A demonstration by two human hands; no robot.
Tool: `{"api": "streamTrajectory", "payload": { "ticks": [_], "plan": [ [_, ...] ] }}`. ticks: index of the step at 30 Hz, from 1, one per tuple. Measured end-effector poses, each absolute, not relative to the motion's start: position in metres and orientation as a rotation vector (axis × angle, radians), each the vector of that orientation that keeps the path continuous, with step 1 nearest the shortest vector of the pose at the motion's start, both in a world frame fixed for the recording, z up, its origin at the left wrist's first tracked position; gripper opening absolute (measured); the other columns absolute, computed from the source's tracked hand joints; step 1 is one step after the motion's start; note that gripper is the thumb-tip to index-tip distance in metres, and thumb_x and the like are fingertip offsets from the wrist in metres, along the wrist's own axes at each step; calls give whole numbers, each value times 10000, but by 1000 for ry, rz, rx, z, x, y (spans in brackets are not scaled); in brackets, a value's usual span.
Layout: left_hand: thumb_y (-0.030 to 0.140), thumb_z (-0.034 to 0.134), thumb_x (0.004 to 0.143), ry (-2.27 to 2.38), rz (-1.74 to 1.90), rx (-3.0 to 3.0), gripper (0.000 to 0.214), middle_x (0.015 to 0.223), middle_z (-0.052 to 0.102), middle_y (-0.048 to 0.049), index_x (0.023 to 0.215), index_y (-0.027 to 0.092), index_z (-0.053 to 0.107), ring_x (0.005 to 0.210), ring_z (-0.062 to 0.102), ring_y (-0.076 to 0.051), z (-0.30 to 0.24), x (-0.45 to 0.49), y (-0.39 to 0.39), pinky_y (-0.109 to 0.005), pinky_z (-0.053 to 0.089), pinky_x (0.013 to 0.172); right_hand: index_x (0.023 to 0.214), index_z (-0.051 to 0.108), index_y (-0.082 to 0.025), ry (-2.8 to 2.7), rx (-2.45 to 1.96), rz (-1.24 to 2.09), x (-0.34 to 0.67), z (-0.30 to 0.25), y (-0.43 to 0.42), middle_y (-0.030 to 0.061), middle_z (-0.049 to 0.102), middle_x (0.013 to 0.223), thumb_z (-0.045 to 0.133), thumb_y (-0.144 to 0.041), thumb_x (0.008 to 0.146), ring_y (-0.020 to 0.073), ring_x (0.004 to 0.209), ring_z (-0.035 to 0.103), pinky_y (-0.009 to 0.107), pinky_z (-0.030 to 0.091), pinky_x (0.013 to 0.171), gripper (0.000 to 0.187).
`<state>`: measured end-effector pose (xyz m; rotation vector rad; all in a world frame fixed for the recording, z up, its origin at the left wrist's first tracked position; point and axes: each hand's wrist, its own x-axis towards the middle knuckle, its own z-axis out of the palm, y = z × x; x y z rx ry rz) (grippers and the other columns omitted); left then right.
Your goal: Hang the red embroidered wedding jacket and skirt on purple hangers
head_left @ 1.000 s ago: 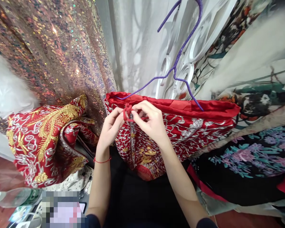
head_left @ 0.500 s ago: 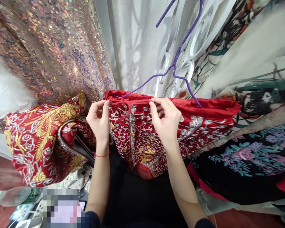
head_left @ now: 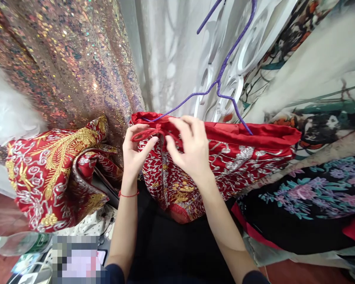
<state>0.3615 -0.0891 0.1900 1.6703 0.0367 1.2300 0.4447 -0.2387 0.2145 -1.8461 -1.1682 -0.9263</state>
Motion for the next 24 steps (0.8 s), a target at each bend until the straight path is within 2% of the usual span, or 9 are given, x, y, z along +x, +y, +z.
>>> {"api": "streamTrajectory", "payload": {
  "ticks": [3,8,13,17,19,21,23,24],
  "plan": [
    [339,785,814,59,1239,1683,279,1058,742,-48,1042,207,690,965,718,-153,189,363,-90,-308,573,941,1235,646,-222,-1316,-1905,-1100,445,209,-219,146,605,1297,549,-235,950,309,1224,491,487,409,985,301],
    [311,769,823,128,1340,1754,150,911,758,-33,906,191,732,862,723,-153,188,362,-87,-311,585,874,1062,708,-254,-1321,-1853,-1224,457,198,-199,92,698,1163,522,-209,978,274,1168,532,470,335,953,209],
    [284,746,823,258,1469,1893,140,902,749,-31,917,182,727,844,703,-143,183,348,-75,-284,567,824,1012,708,-242,-1294,-1828,-1284,462,196,-200,71,722,1115,511,-174,975,245,1126,561,442,326,932,212],
    [312,715,828,550,1427,1966,156,833,722,-21,873,163,699,720,660,-125,175,331,-61,-264,542,743,1027,701,-241,-1256,-1876,-1210,462,201,-204,76,715,1135,497,-170,969,255,1141,557,452,340,943,225],
    [301,708,825,508,1308,2117,203,954,732,-49,980,171,693,852,682,-167,175,326,-62,-314,541,848,1099,688,-260,-1296,-1878,-1132,459,204,-207,88,683,1232,499,-165,953,277,1202,530,480,344,971,256],
    [283,723,809,353,1267,2237,394,1171,697,-91,1183,190,642,1086,652,-221,179,325,-69,-381,499,1000,1192,658,-291,-1334,-1847,-1056,455,205,-213,90,636,1327,534,-190,922,307,1270,491,515,344,1002,314],
    [288,758,786,216,1271,2270,566,1300,635,-111,1314,210,570,1209,596,-244,185,328,-80,-410,458,1073,1206,653,-303,-1276,-1793,-1021,450,202,-221,92,640,1306,567,-227,885,328,1263,499,533,363,1003,340],
    [303,770,785,179,1269,2262,576,1297,636,-106,1318,217,568,1198,601,-241,188,330,-85,-406,463,1068,1157,670,-291,-1203,-1760,-1024,449,199,-225,98,669,1229,570,-238,871,326,1203,538,524,388,978,307]
  ]
}}
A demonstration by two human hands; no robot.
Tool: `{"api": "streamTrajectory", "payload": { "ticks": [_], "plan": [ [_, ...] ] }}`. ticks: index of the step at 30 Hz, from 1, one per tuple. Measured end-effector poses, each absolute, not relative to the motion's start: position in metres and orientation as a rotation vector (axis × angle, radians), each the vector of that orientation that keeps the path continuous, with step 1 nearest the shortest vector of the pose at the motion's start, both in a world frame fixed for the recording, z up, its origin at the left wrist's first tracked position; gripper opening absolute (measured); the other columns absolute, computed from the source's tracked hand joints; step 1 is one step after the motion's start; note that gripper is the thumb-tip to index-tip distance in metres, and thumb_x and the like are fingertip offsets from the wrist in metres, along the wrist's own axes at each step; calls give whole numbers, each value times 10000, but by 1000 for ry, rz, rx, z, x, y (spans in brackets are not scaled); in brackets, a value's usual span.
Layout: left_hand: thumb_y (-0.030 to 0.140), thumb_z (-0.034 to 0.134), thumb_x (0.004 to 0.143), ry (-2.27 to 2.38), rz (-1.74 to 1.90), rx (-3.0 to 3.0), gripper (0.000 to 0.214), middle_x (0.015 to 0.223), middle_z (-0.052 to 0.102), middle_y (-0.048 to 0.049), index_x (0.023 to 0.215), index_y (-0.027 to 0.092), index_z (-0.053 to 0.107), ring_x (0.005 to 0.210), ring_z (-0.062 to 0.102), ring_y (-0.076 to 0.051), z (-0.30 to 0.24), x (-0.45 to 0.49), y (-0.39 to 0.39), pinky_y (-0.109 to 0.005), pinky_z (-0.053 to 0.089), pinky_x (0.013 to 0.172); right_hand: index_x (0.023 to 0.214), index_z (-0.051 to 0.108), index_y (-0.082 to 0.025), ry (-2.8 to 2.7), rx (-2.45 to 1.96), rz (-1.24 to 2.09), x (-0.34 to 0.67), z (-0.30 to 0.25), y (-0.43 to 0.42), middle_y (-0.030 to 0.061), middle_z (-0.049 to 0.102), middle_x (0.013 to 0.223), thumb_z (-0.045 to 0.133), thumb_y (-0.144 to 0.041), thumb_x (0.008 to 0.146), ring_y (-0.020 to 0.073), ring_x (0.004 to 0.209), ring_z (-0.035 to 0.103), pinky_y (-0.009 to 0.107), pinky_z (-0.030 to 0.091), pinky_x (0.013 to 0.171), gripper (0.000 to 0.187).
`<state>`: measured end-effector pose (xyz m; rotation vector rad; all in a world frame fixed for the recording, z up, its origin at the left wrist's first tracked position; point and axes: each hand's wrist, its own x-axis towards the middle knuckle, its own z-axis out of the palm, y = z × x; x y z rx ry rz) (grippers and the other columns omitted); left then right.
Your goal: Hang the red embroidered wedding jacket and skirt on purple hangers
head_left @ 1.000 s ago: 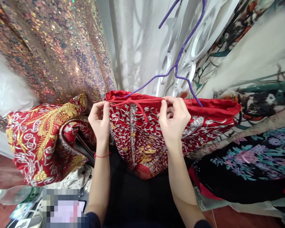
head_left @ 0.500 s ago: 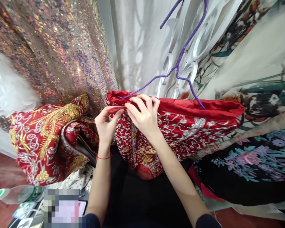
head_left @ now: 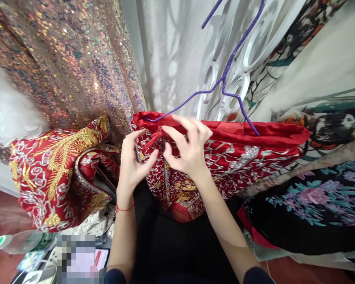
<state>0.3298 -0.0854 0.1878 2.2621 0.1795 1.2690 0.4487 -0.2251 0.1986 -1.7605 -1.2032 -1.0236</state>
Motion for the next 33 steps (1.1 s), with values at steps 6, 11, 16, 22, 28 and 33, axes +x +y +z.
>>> {"api": "streamTrajectory", "payload": {
  "ticks": [6,11,16,22,28,33],
  "plan": [
    [361,609,949,185,1249,2057,220,1010,746,-53,1052,204,724,913,691,-162,190,342,-97,-288,534,870,942,655,-208,-870,-1730,-673,447,183,-230,4,651,680,506,-295,922,129,552,552,283,447,597,174],
    [425,628,933,219,1192,1843,271,948,756,-49,1017,197,750,727,671,-114,188,340,-95,-219,534,676,943,659,-194,-1003,-1660,-211,447,185,-217,-27,629,668,574,-364,917,80,509,515,227,420,557,192],
    [408,767,822,179,1127,1757,266,975,764,-63,986,199,753,821,707,-145,195,331,-92,-233,564,718,822,589,-197,-1000,-1503,-171,442,190,-225,-60,490,658,609,-269,866,59,501,416,211,371,518,86],
    [356,814,775,162,1080,1821,258,956,765,-48,980,207,762,849,704,-148,197,327,-93,-259,557,810,731,519,-200,-1164,-1475,15,435,198,-240,-11,472,834,633,-237,804,88,658,439,216,342,531,141],
    [460,795,782,226,1113,1631,266,698,650,4,839,203,755,601,547,-79,193,331,-88,-196,458,571,667,452,-212,-1234,-1318,323,449,199,-248,-31,410,692,550,-498,932,114,634,400,264,354,599,402],
    [543,829,711,164,947,1336,396,599,477,42,730,188,652,499,383,-40,195,337,-87,-158,334,447,591,402,-222,-1247,-1251,627,464,199,-247,-19,396,596,239,-730,959,123,547,358,290,331,558,648]
  ]
}}
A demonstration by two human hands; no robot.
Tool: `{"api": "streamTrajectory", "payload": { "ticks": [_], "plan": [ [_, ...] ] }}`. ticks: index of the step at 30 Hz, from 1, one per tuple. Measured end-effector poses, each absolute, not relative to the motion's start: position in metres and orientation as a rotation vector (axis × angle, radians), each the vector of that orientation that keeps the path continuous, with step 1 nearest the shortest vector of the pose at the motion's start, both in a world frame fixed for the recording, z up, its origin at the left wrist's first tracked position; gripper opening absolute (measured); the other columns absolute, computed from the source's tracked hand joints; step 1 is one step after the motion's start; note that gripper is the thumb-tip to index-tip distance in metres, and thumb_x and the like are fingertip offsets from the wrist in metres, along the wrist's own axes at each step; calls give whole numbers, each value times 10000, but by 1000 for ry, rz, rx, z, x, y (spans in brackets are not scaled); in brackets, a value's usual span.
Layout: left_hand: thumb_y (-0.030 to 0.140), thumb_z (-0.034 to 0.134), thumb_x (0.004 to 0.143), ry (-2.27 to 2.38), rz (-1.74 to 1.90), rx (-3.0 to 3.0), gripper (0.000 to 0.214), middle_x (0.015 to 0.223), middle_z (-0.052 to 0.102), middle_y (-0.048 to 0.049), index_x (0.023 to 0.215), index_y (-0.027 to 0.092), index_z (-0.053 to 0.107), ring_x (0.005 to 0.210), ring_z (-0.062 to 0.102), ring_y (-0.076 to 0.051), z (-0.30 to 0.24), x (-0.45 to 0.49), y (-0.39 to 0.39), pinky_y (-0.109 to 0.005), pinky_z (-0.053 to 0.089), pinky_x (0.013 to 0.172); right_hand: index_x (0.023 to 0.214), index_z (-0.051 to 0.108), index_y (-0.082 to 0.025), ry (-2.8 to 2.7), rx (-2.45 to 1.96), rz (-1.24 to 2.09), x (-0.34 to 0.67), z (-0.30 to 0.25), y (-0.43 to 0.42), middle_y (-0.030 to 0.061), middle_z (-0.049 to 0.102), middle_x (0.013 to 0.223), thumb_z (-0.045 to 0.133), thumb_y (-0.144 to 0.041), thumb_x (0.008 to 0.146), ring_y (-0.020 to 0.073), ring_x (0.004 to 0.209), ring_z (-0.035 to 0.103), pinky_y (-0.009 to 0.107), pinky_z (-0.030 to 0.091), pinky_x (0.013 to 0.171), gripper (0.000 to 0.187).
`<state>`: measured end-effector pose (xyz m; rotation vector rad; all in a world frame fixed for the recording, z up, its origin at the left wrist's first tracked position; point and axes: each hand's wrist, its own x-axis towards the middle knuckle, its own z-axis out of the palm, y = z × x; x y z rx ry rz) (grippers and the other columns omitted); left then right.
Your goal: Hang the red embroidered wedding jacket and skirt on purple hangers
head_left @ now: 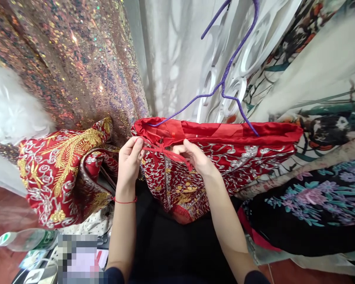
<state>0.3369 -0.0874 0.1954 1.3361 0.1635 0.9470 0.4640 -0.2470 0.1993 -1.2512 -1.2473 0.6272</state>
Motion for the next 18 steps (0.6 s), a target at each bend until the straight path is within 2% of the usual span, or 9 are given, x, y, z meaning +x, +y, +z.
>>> {"api": "streamTrajectory", "payload": {
  "ticks": [2,5,8,10,18],
  "plan": [
    [550,837,695,150,902,1272,436,557,396,63,690,189,594,468,311,-33,196,341,-88,-155,303,426,554,356,-223,-1263,-1311,664,465,203,-247,-24,352,567,195,-754,953,117,524,326,286,317,542,683],
    [564,833,691,151,920,1235,452,537,355,77,697,197,568,456,267,-35,193,348,-87,-164,294,420,549,347,-224,-1112,-1385,466,463,209,-249,-33,313,547,205,-751,956,109,507,291,277,297,523,681],
    [562,831,692,148,968,1210,456,544,347,85,724,203,552,455,273,-35,185,357,-82,-174,297,426,579,345,-222,-941,-1436,182,459,210,-251,-43,300,571,407,-707,939,98,523,283,267,277,519,607],
    [560,826,699,152,997,1195,456,551,343,89,738,205,543,455,281,-35,180,362,-78,-182,292,431,601,323,-221,-939,-1428,104,459,208,-250,-48,294,603,545,-644,905,89,541,281,261,266,521,566],
    [575,757,775,247,1180,1319,403,645,486,50,775,210,584,515,394,-55,186,367,-71,-206,339,497,624,330,-222,-897,-1390,42,459,197,-247,-56,297,621,570,-515,923,80,540,285,246,270,517,483]
  ]
}}
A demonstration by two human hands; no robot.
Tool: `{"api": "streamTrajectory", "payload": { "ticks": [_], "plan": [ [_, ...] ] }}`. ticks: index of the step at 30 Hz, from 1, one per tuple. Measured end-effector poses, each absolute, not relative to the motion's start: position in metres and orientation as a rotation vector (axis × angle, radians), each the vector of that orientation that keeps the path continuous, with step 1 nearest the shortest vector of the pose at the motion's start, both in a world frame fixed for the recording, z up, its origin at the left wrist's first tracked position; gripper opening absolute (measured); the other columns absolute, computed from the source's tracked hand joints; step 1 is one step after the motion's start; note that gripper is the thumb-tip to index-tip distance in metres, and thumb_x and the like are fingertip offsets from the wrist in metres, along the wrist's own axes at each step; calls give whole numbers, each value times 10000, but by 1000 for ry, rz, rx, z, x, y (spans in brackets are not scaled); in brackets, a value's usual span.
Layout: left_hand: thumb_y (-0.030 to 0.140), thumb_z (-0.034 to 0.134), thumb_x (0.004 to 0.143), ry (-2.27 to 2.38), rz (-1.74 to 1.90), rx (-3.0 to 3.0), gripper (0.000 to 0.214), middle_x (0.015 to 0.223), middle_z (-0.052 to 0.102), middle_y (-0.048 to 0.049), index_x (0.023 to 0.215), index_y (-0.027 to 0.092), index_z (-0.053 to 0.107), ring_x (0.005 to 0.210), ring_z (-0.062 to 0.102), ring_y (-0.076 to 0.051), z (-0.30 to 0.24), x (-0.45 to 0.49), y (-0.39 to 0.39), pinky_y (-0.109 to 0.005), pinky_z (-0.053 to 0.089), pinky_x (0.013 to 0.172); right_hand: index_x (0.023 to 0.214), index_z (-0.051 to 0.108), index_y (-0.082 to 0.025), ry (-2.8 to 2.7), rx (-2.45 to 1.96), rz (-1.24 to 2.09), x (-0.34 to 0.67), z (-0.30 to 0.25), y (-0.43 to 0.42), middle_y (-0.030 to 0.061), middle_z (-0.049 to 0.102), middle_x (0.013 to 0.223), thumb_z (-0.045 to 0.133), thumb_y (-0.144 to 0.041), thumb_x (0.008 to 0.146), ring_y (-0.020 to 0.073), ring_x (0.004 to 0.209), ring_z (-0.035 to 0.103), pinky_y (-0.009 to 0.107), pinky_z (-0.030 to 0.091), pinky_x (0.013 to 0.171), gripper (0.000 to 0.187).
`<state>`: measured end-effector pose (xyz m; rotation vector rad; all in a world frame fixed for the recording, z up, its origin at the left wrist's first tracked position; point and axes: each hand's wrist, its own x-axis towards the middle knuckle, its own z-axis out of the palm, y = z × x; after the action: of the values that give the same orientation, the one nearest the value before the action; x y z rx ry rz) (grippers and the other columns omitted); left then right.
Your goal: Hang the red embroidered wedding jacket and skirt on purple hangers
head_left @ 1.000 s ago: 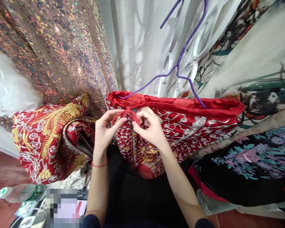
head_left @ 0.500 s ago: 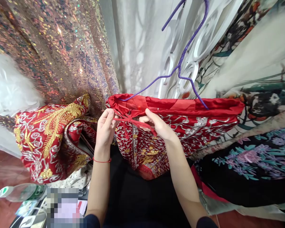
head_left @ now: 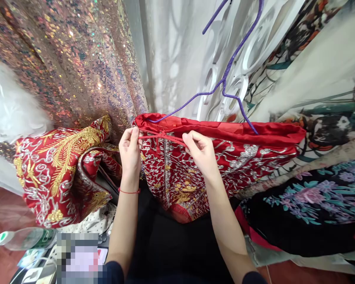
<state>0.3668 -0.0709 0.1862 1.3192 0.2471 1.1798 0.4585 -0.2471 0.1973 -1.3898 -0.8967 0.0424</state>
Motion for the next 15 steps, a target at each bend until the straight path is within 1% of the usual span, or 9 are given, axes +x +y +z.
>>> {"api": "streamTrajectory", "payload": {
  "ticks": [2,4,6,7,10,11,13,15],
  "plan": [
    [560,707,837,249,1282,1443,359,661,516,36,797,213,622,551,442,-71,198,362,-79,-213,379,533,638,402,-216,-954,-1442,101,454,194,-246,-56,362,607,554,-468,941,79,529,335,242,290,515,422],
    [525,647,899,223,1401,1591,317,704,571,17,824,217,654,609,503,-90,211,356,-92,-227,426,588,696,494,-210,-1044,-1540,154,447,190,-242,-49,465,619,546,-396,946,82,525,410,237,331,522,316],
    [461,617,938,141,1456,1804,256,776,635,-2,871,222,683,684,559,-111,223,351,-108,-250,468,656,836,571,-209,-1087,-1647,97,440,186,-237,-34,576,686,563,-320,919,95,552,497,240,391,551,139],
    [422,623,941,76,1453,1932,214,809,661,-9,895,226,696,720,580,-124,227,349,-117,-267,484,692,928,586,-211,-1086,-1680,17,437,186,-235,-23,620,736,580,-293,894,107,583,541,248,426,579,89],
    [295,673,912,-118,1448,2268,76,883,708,-27,942,243,721,802,612,-160,230,345,-138,-315,507,761,1177,552,-228,-1084,-1609,-273,432,190,-234,26,705,948,598,-262,841,168,787,662,305,527,723,340],
    [253,682,903,-162,1487,2330,66,897,715,-31,955,249,722,817,616,-168,228,344,-143,-322,506,762,1214,545,-237,-1100,-1554,-321,432,193,-234,37,715,1018,583,-252,843,181,865,681,320,543,773,373],
    [191,685,892,-208,1600,2401,119,900,718,-34,986,257,715,831,619,-175,220,342,-152,-323,498,746,1205,578,-249,-1146,-1468,-298,433,201,-234,32,727,1092,538,-211,864,180,954,694,320,552,836,346],
    [152,690,882,-208,1714,2451,165,882,714,-30,1013,251,700,834,621,-174,212,339,-159,-318,489,741,1117,645,-245,-1199,-1442,-169,435,207,-232,11,746,1060,511,-164,878,163,941,706,294,550,843,285]
  ]
}}
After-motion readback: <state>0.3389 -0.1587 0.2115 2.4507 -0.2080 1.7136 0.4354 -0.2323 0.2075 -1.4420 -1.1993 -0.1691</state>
